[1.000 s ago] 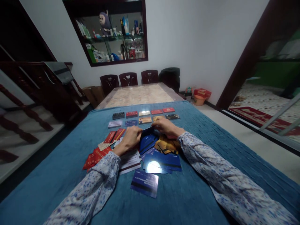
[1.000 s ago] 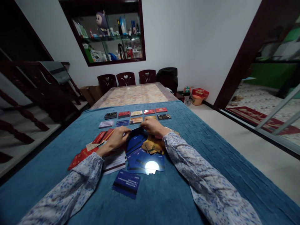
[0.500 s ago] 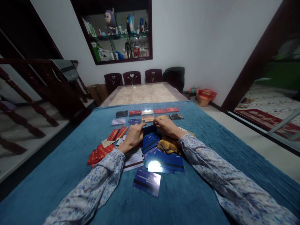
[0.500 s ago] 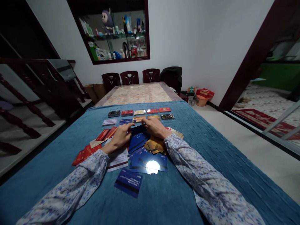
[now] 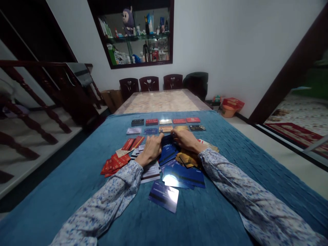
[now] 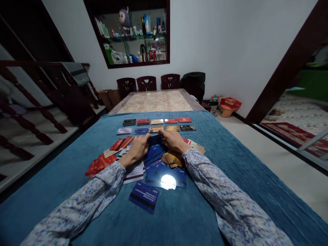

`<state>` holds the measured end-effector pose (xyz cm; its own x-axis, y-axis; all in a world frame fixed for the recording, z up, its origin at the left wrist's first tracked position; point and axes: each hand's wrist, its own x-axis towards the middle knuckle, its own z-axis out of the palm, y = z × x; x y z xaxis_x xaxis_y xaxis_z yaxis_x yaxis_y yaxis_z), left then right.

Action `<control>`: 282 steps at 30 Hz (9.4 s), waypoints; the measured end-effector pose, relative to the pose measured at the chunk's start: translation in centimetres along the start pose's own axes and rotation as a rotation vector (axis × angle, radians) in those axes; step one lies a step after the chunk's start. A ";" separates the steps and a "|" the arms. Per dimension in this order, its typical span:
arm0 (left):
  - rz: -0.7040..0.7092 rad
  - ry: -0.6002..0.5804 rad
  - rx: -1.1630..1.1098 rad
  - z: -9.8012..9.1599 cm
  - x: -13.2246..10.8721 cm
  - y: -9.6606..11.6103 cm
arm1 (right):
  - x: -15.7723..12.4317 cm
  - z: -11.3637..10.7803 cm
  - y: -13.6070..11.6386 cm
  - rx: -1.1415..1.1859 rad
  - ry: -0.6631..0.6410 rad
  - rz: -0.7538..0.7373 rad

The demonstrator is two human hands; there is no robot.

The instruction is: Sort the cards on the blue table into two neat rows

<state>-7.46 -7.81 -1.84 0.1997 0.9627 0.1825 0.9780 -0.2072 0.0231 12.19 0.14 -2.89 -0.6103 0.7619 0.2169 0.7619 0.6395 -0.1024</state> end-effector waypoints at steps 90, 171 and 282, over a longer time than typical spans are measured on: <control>-0.007 -0.163 0.092 -0.8 6.6 -12.0 | 11.4 0.4 -4.1 -0.112 -0.161 -0.158; 0.089 -0.106 0.032 -0.7 -5.7 -7.4 | 4.5 1.1 -6.3 0.030 -0.211 -0.379; -0.150 0.165 0.013 -0.9 -5.3 -8.1 | 3.8 1.5 -8.2 0.041 0.154 -0.283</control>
<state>-16.54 -11.40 -2.06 0.0408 0.9409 0.3361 0.9969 -0.0608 0.0491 3.30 -2.10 -2.71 -0.7542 0.5307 0.3867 0.5553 0.8298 -0.0556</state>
